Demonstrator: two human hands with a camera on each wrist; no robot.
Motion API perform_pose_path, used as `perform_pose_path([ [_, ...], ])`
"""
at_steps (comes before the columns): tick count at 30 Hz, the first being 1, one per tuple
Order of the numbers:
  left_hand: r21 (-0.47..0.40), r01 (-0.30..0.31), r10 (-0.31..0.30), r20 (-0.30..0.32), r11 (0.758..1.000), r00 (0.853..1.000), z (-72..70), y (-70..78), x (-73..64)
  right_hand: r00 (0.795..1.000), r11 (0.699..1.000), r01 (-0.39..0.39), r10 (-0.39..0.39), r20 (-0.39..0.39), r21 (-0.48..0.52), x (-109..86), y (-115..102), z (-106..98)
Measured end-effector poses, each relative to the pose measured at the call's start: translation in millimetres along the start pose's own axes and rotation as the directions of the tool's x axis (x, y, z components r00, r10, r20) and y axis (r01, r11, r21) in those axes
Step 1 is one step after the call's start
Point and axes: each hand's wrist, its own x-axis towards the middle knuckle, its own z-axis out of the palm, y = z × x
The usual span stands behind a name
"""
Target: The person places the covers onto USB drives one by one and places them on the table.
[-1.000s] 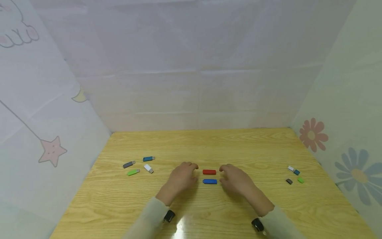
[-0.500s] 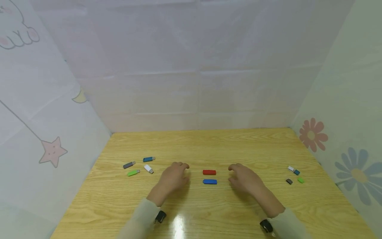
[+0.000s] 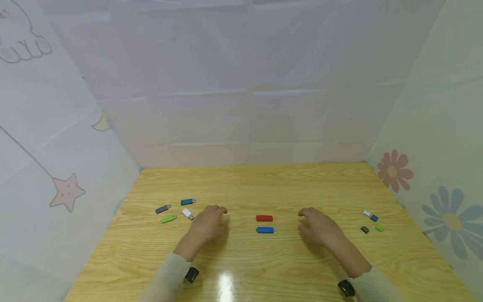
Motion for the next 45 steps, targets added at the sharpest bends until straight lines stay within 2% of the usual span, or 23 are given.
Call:
perform_pose_path([
  [13,0.024,0.049,-0.049,-0.017,0.999,0.999,-8.1,-22.0,-11.2,1.0,1.0,-0.013,0.013,0.012,-0.015,-4.0,17.0,-7.0],
  [27,0.012,0.053,-0.053,-0.042,0.999,0.998,-16.5,-38.6,-17.9,1.0,0.998,-0.001,0.0,-0.012,-0.055,-10.4,32.5,-15.5],
  [41,-0.003,0.111,-0.111,-0.035,0.994,0.993,-25.3,-55.3,-23.3,0.999,0.998,-0.039,0.039,-0.004,-0.056,-18.1,48.4,-23.8],
  [45,-0.004,0.112,-0.112,-0.047,0.994,0.993,-26.7,-62.6,-26.1,0.999,0.998,-0.053,0.053,-0.002,-0.045,-20.8,53.0,-25.7],
])
